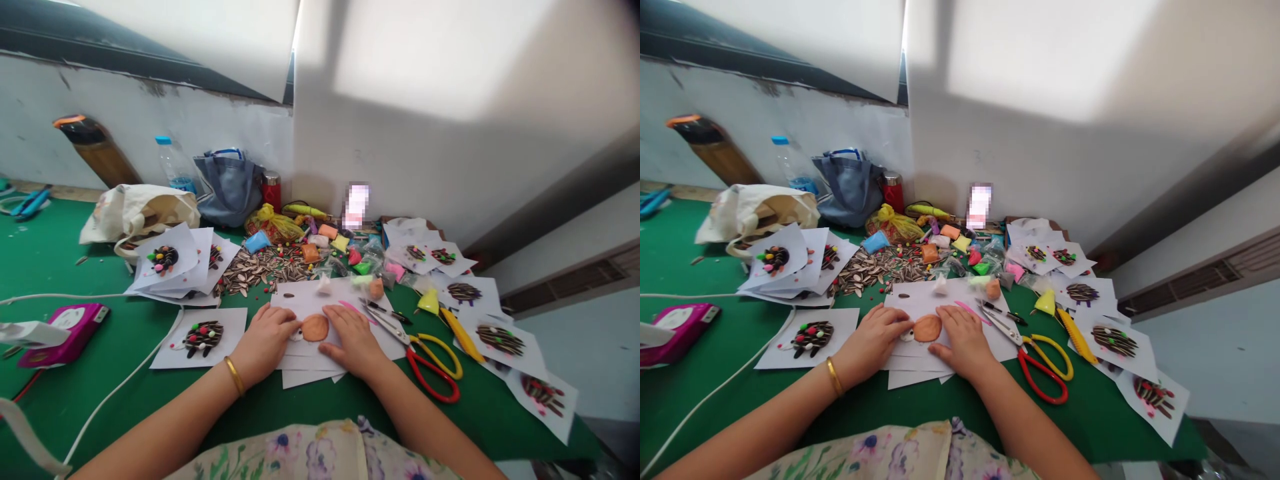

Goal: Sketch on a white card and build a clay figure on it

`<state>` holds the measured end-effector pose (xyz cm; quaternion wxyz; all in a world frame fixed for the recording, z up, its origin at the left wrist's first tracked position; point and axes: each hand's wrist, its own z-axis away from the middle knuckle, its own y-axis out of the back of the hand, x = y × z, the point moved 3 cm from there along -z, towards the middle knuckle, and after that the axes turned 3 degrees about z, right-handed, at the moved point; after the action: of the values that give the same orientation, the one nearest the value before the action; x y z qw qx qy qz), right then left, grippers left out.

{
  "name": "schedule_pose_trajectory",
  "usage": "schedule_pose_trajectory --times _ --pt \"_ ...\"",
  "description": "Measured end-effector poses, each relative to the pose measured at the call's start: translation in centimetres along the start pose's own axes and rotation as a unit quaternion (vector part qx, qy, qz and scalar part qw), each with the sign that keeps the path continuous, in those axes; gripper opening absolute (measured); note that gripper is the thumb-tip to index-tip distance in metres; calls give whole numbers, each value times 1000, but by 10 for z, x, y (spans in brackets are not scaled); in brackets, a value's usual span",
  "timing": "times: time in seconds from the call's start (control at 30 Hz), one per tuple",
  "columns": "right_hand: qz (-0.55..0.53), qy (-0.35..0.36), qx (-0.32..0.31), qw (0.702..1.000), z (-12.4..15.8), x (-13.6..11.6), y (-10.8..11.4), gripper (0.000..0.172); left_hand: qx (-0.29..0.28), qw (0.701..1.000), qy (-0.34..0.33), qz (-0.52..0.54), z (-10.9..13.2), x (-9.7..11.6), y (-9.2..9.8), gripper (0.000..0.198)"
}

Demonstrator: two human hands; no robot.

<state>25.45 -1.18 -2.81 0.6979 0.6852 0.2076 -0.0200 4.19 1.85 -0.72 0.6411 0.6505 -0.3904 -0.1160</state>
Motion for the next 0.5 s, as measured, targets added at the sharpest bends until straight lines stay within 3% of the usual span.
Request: schedule_pose_trajectory --times 0.23,0.5 --pt "6 5 7 1000 1 1 0 70 12 992 -126 -22 1 26 2 32" --pt "6 0 29 1000 0 1 0 51 -12 992 -125 -24 2 26 -4 38"
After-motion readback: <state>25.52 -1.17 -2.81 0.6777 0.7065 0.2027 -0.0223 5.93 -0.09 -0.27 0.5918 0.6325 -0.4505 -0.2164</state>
